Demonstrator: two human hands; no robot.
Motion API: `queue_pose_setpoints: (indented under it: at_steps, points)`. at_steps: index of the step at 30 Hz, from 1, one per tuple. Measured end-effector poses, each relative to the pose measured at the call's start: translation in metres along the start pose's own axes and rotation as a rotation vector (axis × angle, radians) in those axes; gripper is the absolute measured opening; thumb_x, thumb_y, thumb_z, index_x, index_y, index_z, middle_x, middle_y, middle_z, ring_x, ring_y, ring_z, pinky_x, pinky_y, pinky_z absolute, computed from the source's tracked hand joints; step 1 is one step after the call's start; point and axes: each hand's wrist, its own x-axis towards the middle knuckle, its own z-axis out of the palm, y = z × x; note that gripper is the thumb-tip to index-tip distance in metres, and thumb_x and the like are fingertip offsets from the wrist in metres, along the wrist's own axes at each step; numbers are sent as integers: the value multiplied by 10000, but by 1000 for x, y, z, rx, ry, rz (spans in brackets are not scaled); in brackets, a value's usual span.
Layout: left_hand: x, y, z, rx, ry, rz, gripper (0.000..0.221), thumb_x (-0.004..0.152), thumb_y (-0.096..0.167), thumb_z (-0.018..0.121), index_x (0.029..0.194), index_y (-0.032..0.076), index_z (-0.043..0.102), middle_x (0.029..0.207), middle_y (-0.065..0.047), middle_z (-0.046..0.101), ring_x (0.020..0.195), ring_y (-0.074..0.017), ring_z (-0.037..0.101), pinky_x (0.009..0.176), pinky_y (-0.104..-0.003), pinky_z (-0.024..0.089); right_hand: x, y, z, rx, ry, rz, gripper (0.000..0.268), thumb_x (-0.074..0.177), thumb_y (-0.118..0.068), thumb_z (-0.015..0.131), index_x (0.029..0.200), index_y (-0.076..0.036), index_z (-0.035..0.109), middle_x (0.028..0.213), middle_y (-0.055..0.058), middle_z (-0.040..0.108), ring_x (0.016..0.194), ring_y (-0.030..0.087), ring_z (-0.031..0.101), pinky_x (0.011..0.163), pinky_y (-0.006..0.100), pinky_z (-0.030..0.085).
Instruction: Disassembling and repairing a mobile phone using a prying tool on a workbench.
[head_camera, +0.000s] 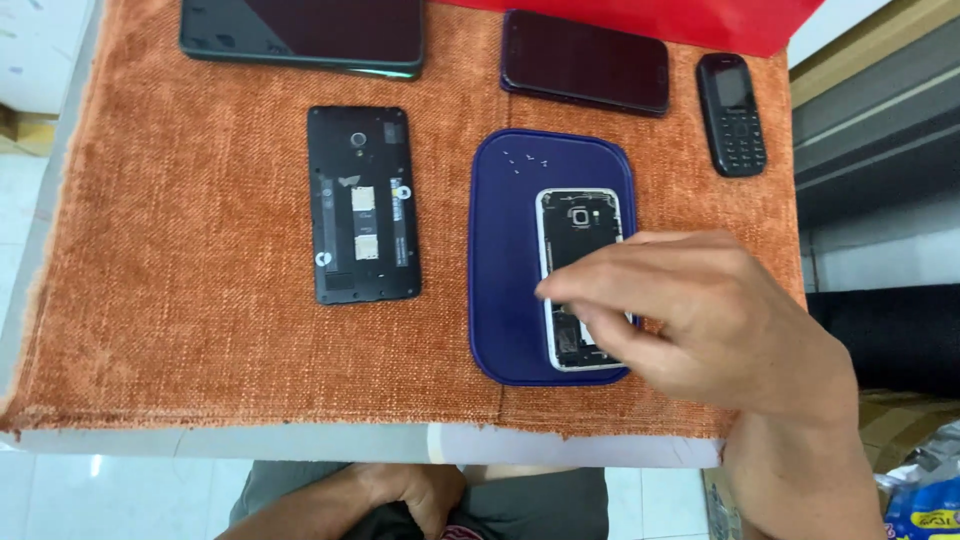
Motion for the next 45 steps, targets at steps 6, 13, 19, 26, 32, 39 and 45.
queue_pose_setpoints:
  at_steps: [6, 13, 19, 26, 32, 39, 45]
  points:
    - [28, -18, 42, -62, 78, 90, 554, 740, 371, 697, 1137, -13, 652, 1063, -128, 681, 954, -286, 638, 777, -372, 493, -1, 4, 3, -49, 68, 62, 158, 920, 47, 710, 1048, -37, 746, 845, 21, 774, 574, 109, 654, 539, 285, 542]
    - [18, -19, 69, -131, 87, 215, 416, 789, 345, 658, 1047, 18, 657, 972, -93, 682, 861, -230, 619, 699, -368, 468, -7, 9, 9, -101, 46, 66, 136, 962, -16, 754, 1077, -85, 779, 790, -3, 748, 551, 92, 615, 498, 267, 480]
    - [-40, -7, 24, -155, 139, 273, 312, 831, 323, 625, 969, 45, 660, 895, -63, 682, 782, -182, 602, 632, -365, 447, -5, 3, 3, -73, 37, 23, 286, 955, 114, 626, 1167, -55, 719, 855, 48, 725, 595, 157, 597, 534, 325, 473]
    - [-139, 57, -63, -179, 207, 320, 233, 880, 296, 587, 879, 77, 664, 804, -27, 683, 690, -126, 581, 554, -362, 422, -4, 9, 12, -192, 207, -119, 158, 1006, 125, 747, 1113, 12, 722, 858, 65, 736, 675, 192, 697, 621, 347, 597]
    - [-200, 125, -68, -216, 854, 1103, 517, 1188, 242, 179, 1204, -165, 498, 1321, -326, 505, 1166, -473, 486, 1098, -501, 397, -5, 5, 7, -36, 91, -144, 311, 972, 204, 641, 1227, 30, 677, 652, -2, 473, 526, 120, 443, 526, 278, 513]
    - [-252, 139, -125, 483, 1701, 439, 209, 1026, 248, 607, 1027, 79, 730, 1120, -147, 721, 1113, -389, 688, 980, -540, 524, -5, 11, 4, -110, 177, -109, 339, 947, 157, 686, 1228, -31, 687, 903, 25, 750, 725, 156, 708, 605, 316, 596]
    - [-243, 136, -130, 462, 1620, 251, 265, 1012, 272, 668, 1170, 69, 729, 1370, -125, 650, 1250, -384, 614, 1104, -549, 412, -9, 12, 7, -114, 190, -95, 156, 1027, 98, 676, 1114, -31, 672, 672, 13, 530, 557, 168, 516, 459, 341, 372]
